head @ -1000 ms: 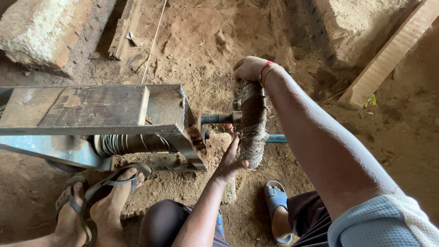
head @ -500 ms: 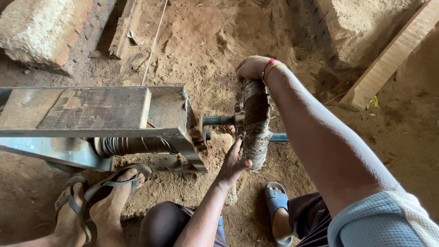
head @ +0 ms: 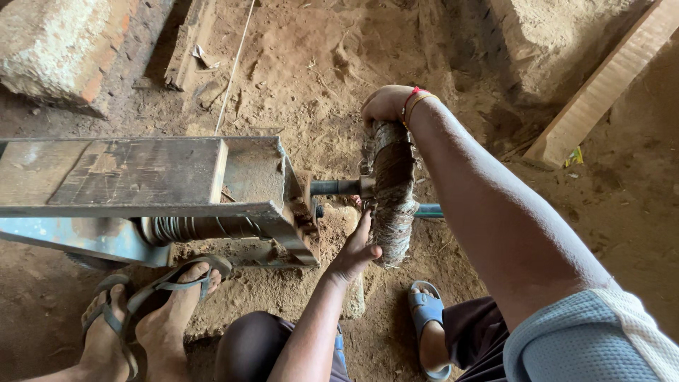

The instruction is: The person turns a handle on a winding machine with one hand and uses the other hand to guide a strand of fiber onto a rotating spool.

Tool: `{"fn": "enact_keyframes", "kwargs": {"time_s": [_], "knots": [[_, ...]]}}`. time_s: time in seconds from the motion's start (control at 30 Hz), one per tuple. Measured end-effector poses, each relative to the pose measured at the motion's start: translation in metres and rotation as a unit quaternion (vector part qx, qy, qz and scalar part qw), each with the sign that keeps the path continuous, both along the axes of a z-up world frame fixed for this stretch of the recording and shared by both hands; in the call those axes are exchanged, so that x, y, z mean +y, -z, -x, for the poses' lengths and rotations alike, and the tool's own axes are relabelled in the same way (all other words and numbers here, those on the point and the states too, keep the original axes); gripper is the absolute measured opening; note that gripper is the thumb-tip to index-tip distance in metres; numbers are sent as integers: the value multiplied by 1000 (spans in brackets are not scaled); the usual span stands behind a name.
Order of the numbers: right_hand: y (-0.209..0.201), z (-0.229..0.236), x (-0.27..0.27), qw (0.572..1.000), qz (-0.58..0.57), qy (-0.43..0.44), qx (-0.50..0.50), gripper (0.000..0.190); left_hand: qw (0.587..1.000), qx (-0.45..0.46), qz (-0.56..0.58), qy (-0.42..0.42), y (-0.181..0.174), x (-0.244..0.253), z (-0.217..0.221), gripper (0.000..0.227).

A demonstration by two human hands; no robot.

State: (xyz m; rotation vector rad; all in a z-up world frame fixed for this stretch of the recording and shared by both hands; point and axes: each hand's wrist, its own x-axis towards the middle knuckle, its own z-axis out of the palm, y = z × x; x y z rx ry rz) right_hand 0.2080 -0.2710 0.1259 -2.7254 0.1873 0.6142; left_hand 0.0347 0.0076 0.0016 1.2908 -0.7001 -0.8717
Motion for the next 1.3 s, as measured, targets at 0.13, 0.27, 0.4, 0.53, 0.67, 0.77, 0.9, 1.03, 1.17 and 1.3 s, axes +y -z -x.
{"fn": "enact_keyframes", "kwargs": {"time_s": [0.13, 0.27, 0.4, 0.53, 0.67, 0.77, 0.9, 1.03, 1.17, 1.3], "knots": [[-2, 0, 3, 997, -23, 77, 19, 20, 999, -23, 11, -23, 6, -3, 5, 167], [-23, 17, 24, 986, 89, 100, -95, 33, 997, -20, 24, -77, 0, -9, 16, 164], [-65, 83, 67, 894, 7, 227, -386, 50, 995, -13, 41, -86, -8, -12, 19, 161], [-64, 150, 109, 894, 31, 119, -431, 65, 995, -21, 47, -88, -9, -10, 21, 159], [-59, 164, 122, 900, 49, 126, -414, 56, 995, -22, 45, -81, -12, -11, 20, 160], [-61, 157, 118, 917, 21, 153, -368, 52, 998, -11, 1, -67, -6, -10, 15, 163], [-56, 152, 111, 919, 38, 137, -368, 43, 997, -20, 9, -70, 3, -13, 13, 163], [-55, 142, 106, 922, 12, 152, -355, 41, 998, 4, -14, -63, 8, -11, 11, 165], [-55, 133, 98, 938, 18, 168, -304, 44, 995, 8, -61, -82, 10, -13, 12, 160], [-59, 121, 93, 947, 17, 181, -263, 47, 992, 39, -80, -85, 4, -13, 14, 157]]}}
